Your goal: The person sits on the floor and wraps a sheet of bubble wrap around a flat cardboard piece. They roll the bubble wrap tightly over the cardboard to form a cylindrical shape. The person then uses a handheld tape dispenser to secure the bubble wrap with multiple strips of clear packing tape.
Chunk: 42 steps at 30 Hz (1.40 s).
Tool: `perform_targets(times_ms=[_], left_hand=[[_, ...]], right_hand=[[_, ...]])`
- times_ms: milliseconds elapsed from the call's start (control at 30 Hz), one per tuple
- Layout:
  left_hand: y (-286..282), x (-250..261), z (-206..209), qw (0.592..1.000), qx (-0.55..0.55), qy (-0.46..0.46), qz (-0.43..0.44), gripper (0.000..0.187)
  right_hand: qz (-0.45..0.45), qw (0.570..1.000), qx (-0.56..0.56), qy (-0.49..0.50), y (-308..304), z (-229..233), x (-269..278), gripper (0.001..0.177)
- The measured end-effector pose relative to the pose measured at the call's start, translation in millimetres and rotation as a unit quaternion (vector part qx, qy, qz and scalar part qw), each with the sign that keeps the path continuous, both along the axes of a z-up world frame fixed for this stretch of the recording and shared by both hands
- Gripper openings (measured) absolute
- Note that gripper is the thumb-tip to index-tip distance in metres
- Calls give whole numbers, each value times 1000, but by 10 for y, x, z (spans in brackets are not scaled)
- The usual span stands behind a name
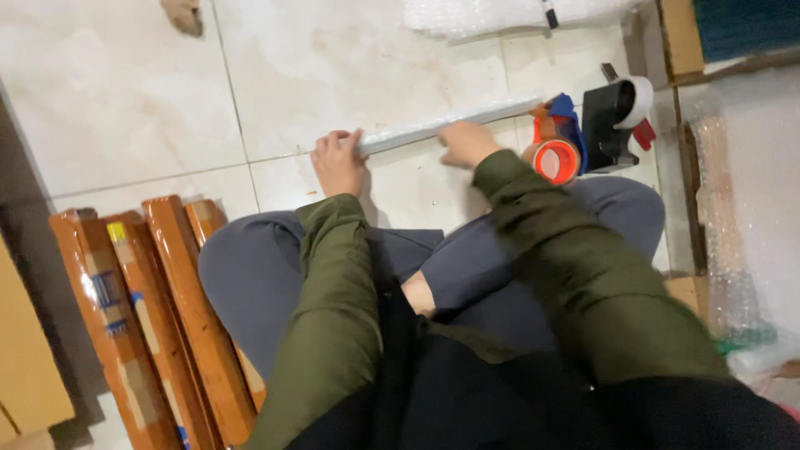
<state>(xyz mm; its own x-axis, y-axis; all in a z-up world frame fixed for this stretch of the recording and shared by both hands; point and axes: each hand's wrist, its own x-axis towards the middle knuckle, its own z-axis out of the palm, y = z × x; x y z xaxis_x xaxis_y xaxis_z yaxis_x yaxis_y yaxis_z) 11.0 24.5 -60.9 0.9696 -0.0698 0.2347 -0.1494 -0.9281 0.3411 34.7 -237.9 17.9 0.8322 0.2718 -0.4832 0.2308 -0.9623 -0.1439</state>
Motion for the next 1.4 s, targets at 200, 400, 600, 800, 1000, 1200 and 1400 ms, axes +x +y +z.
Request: perform_targets(times_ms=[200, 400, 600, 800, 1000, 1200, 1400], left_hand=[[-61, -18, 143, 996, 56, -43, 53, 51], [-578, -74, 272, 987, 78, 20, -137, 57], [-1660, -143, 23, 992, 16, -31, -120, 66], [-1705, -70, 42, 994, 57, 32, -90, 70], [-1686, -32, -86, 989, 121, 10, -80, 73], [-1723, -34, -55, 993, 88, -61, -41, 63], [-1800, 100, -438, 971, 29, -236, -33, 59]], right_hand=[[9, 987, -157, -44, -1102, 201, 287, 44], [-88, 991, -67, 81, -1326, 265, 442, 38], [-164, 977, 109, 77, -1469, 804, 640, 24], [-334, 901, 257, -102, -1898, 410, 1372, 27], [-611, 527, 579, -118, -2457, 883, 2538, 21], [-702, 268, 648, -126, -2953, 849, 3211, 88], [-646, 260, 684, -217, -3151, 887, 3680, 46]])
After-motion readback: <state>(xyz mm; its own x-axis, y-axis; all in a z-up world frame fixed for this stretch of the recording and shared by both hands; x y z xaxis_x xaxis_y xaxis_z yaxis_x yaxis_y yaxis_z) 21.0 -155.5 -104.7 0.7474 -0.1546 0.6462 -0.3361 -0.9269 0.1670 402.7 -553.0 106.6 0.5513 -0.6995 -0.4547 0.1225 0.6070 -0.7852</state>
